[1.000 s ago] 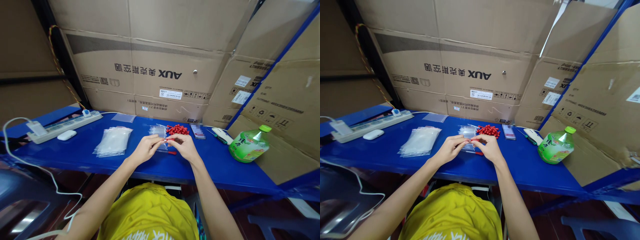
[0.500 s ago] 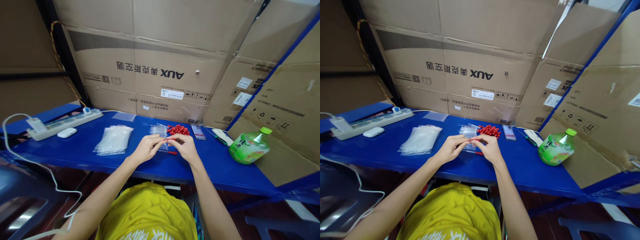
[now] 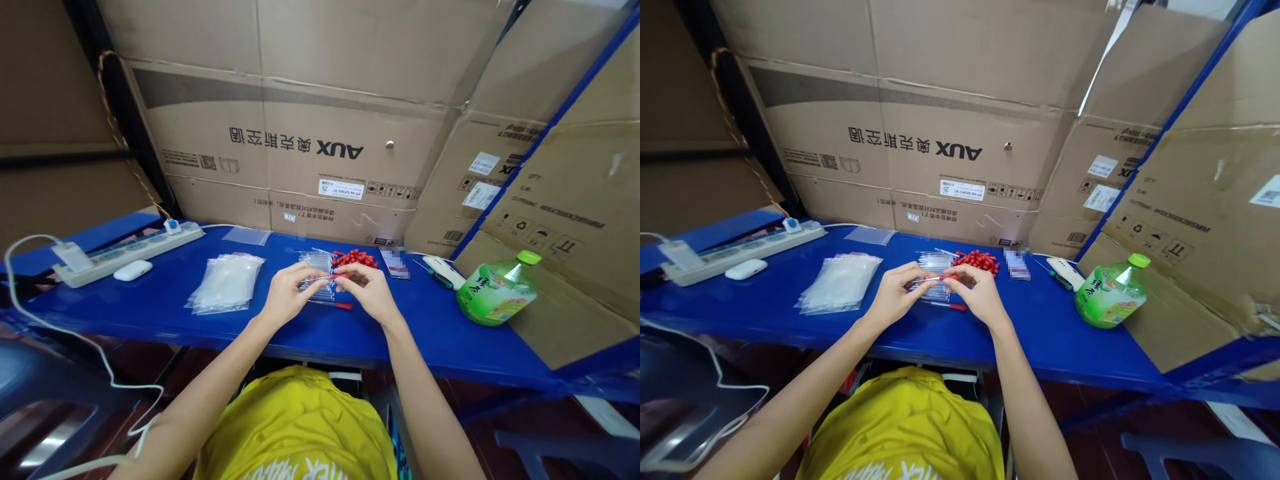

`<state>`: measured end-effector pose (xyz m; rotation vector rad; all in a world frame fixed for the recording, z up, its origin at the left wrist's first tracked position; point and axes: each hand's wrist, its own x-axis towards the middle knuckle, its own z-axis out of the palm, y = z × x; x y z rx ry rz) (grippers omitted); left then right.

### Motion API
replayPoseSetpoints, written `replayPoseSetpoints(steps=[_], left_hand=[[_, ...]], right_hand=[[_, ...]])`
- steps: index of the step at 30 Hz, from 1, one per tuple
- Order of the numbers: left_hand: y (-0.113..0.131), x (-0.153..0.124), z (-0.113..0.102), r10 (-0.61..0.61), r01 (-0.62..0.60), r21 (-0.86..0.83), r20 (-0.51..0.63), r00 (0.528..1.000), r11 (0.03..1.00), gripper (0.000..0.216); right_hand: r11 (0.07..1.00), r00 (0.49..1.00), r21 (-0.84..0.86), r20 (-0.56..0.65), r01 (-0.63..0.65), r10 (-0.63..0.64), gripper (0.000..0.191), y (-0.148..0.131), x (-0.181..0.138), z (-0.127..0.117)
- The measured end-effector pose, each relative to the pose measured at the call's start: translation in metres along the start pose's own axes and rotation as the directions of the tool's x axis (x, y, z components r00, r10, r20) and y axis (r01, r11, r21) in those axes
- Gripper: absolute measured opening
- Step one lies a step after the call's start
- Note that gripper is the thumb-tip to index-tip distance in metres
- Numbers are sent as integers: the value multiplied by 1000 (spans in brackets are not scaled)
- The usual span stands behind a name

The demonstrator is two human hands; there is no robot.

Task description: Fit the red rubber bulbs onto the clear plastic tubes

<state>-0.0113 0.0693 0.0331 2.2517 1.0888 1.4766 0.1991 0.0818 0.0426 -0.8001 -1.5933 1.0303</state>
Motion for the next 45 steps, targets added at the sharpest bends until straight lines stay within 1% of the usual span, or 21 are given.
replayPoseSetpoints(steps=[3,5,9,17,22,30,40,45], left_hand=[[-2,1,0,-152,150,-104,-14,988,983,30],[-4,2,0,-228,225,-173,8,974,959,34],[-4,3,-1,-276,281,-254,54,960,925,34],[-3,3,-2,-254,267,-314,80,964,911,34],[-3,3,-3,-237,256,-322,97,967,912,34],[-3,2,-3,-214,245,-319,131,968,916,34],[1,5,-2,-271,281,-344,80,959,896,34],[-1,4,0,-300,295,-348,42,953,890,33]], right_hand=[[1000,1000,21,-2,10,-9,29,-2,0,-2],[999,1000,39,8,20,-21,30,-2,0,-4],[998,1000,51,13,23,-24,30,-3,1,-4],[997,999,79,-43,20,-16,31,-2,0,1],[995,999,99,-41,4,0,31,-3,0,2],[996,999,87,-49,-14,18,33,-2,-1,3],[991,999,135,-34,7,-3,31,-5,-1,2],[995,1000,104,0,2,-2,37,-4,-1,0]])
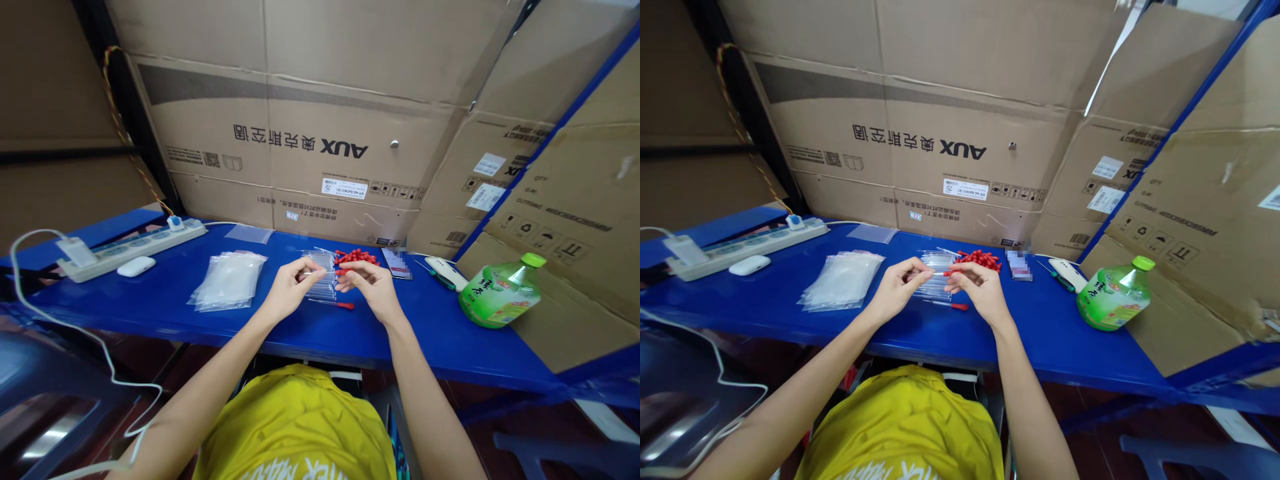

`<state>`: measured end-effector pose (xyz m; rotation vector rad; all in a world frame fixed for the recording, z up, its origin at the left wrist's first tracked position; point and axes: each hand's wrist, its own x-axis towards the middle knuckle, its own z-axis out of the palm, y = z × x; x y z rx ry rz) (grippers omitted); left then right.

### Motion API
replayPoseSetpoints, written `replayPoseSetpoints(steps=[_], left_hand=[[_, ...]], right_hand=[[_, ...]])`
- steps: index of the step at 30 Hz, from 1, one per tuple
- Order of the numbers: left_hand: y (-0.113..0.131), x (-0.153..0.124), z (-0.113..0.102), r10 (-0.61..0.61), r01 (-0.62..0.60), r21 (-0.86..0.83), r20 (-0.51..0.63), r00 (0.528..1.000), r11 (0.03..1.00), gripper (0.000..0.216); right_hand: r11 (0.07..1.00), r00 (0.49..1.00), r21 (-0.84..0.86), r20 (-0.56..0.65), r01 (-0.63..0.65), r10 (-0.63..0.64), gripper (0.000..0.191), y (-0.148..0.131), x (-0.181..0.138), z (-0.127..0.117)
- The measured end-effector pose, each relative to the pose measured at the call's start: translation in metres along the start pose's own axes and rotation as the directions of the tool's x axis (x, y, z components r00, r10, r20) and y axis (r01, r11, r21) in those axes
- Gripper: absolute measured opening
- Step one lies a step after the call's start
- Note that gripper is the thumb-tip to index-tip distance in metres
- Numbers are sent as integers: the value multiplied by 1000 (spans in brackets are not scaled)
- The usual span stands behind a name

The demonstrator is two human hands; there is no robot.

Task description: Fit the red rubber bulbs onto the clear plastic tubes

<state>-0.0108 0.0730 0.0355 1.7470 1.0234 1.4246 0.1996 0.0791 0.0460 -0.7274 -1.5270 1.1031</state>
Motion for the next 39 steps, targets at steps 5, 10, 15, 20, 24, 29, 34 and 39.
replayPoseSetpoints(steps=[5,10,15,20,24,29,34,39], left_hand=[[0,0,0,-7,7,-32,0,1000,999,33],[-3,1,0,-31,30,-69,-8,999,997,35],[-2,0,0,-53,56,-105,28,998,993,37],[4,-1,0,-59,66,-111,61,996,992,36],[6,-2,0,-70,83,-154,92,993,985,37],[6,-2,0,-66,83,-165,110,992,983,38],[5,-3,0,-55,75,-179,117,992,981,38],[5,-3,0,-59,83,-201,123,991,976,36]], right_hand=[[1000,1000,-4,-8,10,-10,39,1,1,-2],[1000,1000,-1,5,2,-2,37,-1,1,0],[1000,1000,-3,-5,-1,1,36,-2,-1,2],[1000,1000,-7,-2,-4,4,35,1,-3,1],[1000,1000,-4,-12,-9,9,38,3,-3,1],[1000,1000,1,-2,-10,10,38,2,-3,3],[1000,1000,13,6,-2,2,38,2,-4,5],[1000,1000,10,8,6,-6,37,4,-4,5]])
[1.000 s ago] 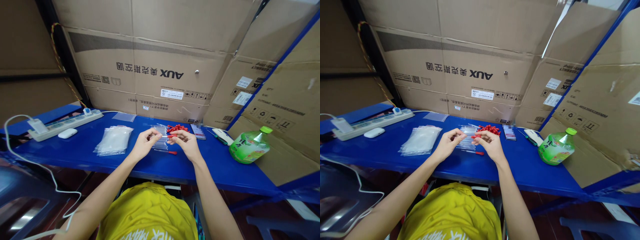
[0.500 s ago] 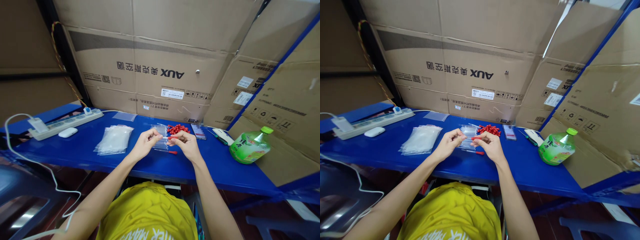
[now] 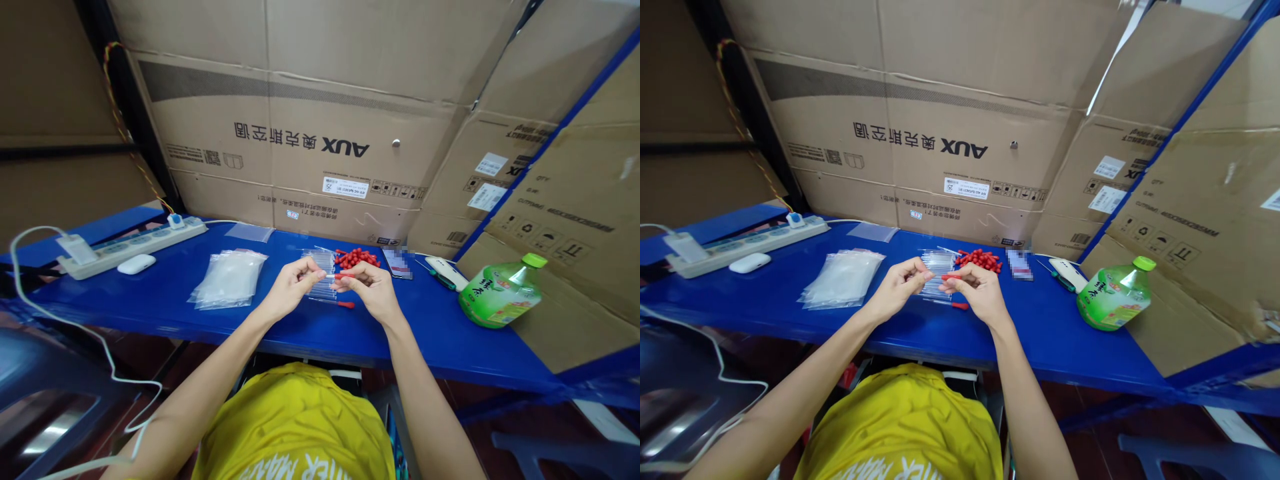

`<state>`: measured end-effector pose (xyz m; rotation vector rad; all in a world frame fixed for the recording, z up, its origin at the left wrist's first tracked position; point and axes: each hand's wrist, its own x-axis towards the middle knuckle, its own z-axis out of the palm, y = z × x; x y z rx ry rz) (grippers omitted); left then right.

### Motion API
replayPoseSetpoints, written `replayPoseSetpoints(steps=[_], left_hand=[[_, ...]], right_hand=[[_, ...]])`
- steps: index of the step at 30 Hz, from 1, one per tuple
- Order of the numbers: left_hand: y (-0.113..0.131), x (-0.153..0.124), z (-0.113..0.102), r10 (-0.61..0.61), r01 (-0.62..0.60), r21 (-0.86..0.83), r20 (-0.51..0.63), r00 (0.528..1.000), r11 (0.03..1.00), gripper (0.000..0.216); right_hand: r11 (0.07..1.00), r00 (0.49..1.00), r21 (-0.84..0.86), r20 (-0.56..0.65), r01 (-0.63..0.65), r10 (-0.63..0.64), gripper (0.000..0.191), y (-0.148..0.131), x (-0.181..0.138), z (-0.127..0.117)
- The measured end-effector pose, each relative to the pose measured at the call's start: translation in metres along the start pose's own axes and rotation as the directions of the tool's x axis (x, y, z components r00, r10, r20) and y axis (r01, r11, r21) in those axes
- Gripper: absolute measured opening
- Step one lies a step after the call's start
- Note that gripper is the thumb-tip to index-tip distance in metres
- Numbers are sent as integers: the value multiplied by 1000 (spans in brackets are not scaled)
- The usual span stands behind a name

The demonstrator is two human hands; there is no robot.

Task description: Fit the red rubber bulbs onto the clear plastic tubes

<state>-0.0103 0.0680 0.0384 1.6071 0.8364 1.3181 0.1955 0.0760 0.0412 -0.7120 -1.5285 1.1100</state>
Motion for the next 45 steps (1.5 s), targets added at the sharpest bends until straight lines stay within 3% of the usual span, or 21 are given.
replayPoseSetpoints(steps=[45], left_hand=[[2,-1,-1,16,-17,94,12,1000,995,34]], right_hand=[[999,999,27,27,-21,20,31,1,0,4]])
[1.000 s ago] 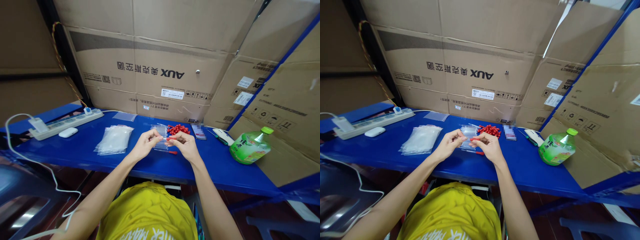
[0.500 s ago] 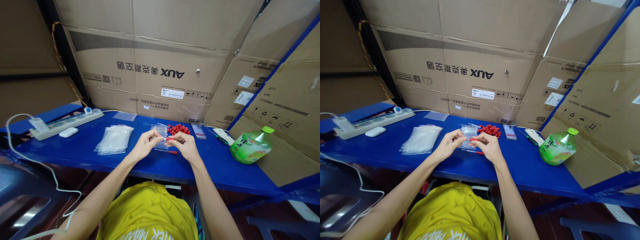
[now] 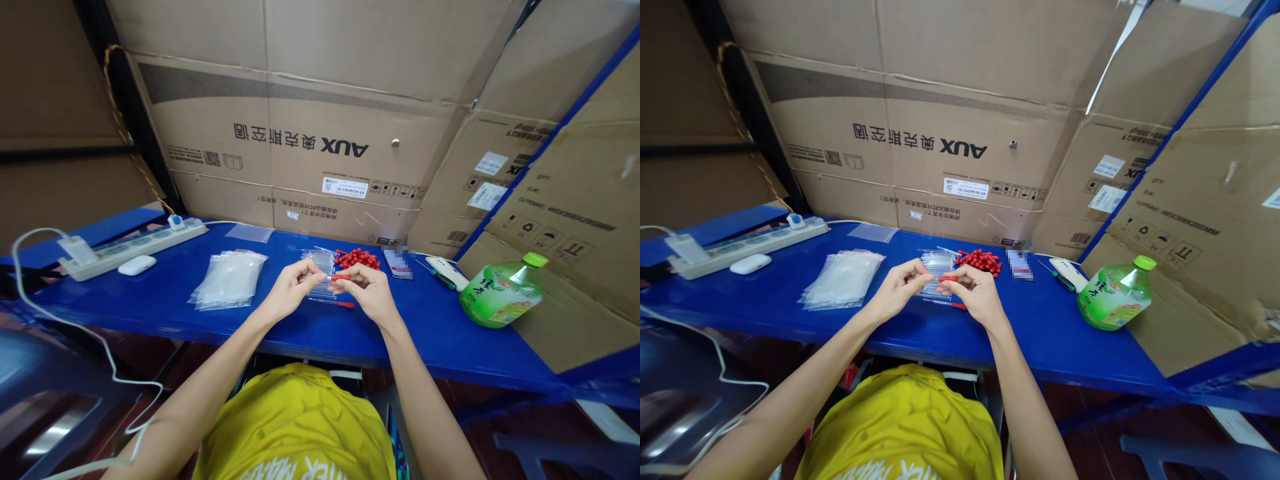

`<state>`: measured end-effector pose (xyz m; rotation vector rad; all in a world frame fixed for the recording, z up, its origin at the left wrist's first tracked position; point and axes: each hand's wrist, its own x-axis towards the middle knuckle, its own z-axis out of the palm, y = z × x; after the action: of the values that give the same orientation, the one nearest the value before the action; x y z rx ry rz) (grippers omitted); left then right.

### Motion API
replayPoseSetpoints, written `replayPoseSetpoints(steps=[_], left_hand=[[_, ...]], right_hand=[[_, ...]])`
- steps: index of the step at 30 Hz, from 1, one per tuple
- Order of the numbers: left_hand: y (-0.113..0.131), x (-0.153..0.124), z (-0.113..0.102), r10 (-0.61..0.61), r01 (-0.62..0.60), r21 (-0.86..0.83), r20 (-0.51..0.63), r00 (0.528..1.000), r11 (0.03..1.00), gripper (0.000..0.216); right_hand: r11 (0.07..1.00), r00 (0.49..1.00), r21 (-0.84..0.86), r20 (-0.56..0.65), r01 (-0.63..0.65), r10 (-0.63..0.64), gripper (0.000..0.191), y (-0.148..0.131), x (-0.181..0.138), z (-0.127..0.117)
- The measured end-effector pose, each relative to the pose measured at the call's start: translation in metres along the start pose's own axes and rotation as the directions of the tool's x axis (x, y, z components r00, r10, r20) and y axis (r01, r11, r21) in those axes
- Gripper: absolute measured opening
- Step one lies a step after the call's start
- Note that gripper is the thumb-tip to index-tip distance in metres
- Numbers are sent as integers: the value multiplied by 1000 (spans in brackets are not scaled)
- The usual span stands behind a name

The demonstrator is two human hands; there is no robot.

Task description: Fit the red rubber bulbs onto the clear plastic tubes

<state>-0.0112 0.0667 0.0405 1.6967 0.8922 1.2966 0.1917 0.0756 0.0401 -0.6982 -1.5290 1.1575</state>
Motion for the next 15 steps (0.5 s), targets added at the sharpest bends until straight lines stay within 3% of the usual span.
replayPoseSetpoints(steps=[10,15], left_hand=[[-9,3,1,75,-64,108,-108,991,992,29],[-6,2,1,51,-41,117,-87,995,992,29]], right_hand=[[998,1000,-58,-1,18,-19,36,-3,2,-5],[997,999,-72,-29,13,-15,35,-2,2,-6]])
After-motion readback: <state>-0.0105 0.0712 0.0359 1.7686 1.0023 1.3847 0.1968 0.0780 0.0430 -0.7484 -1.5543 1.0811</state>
